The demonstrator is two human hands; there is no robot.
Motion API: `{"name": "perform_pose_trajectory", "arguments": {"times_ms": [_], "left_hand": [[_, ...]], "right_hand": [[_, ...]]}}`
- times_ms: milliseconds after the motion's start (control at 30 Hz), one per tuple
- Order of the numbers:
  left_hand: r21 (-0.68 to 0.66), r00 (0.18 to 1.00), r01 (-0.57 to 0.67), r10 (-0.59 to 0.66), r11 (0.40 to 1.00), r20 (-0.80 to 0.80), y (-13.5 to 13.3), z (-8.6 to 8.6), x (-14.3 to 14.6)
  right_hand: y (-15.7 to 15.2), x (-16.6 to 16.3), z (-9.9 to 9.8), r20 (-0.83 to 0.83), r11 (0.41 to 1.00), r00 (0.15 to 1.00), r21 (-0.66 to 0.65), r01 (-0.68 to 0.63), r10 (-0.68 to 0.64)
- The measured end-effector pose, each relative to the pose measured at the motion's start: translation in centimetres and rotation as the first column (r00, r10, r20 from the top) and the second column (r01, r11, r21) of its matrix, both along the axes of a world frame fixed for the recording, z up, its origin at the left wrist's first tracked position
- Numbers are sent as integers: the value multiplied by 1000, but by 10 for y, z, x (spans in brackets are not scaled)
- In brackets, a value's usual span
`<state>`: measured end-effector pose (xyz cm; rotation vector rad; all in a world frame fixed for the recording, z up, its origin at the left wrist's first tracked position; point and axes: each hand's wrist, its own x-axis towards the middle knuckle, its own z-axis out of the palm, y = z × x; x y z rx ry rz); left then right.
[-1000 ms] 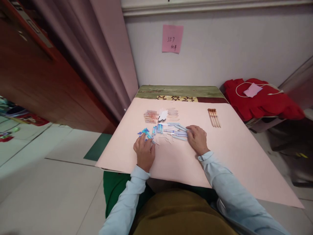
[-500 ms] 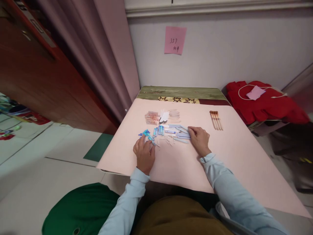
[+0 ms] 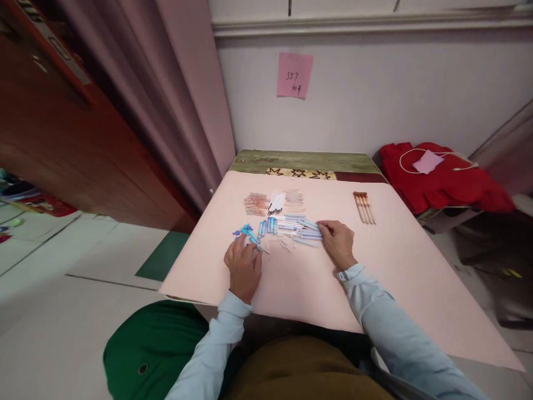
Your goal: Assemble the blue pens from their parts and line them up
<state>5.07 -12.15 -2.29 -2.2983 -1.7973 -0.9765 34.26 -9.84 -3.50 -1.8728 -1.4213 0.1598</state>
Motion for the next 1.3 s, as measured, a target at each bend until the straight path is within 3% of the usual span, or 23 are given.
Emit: {"name": "perform_pose_trajectory", "arguments": {"times_ms": [533, 767, 1067, 1200, 1300], "left_hand": [[-28, 975, -104, 108, 994, 195, 3, 0, -4], [-19, 990, -79, 80, 997, 114, -1, 6, -1], [3, 1000, 24, -24, 1000, -6, -6, 15, 8], [-68, 998, 39, -41, 997, -43, 10, 30, 21], [-209, 992, 81, -100, 975, -83, 34, 40, 32]], "right_hand": [[-1, 4, -3, 62, 999, 998, -6, -32, 32], [-3, 1, 0, 82, 996, 992, -26, -89, 90], [-1, 0, -1, 57, 1000, 998, -11, -29, 30], [-1, 0, -1, 48, 999, 998, -12, -31, 31], [-1, 0, -1, 50, 999, 998, -10, -39, 40]]}}
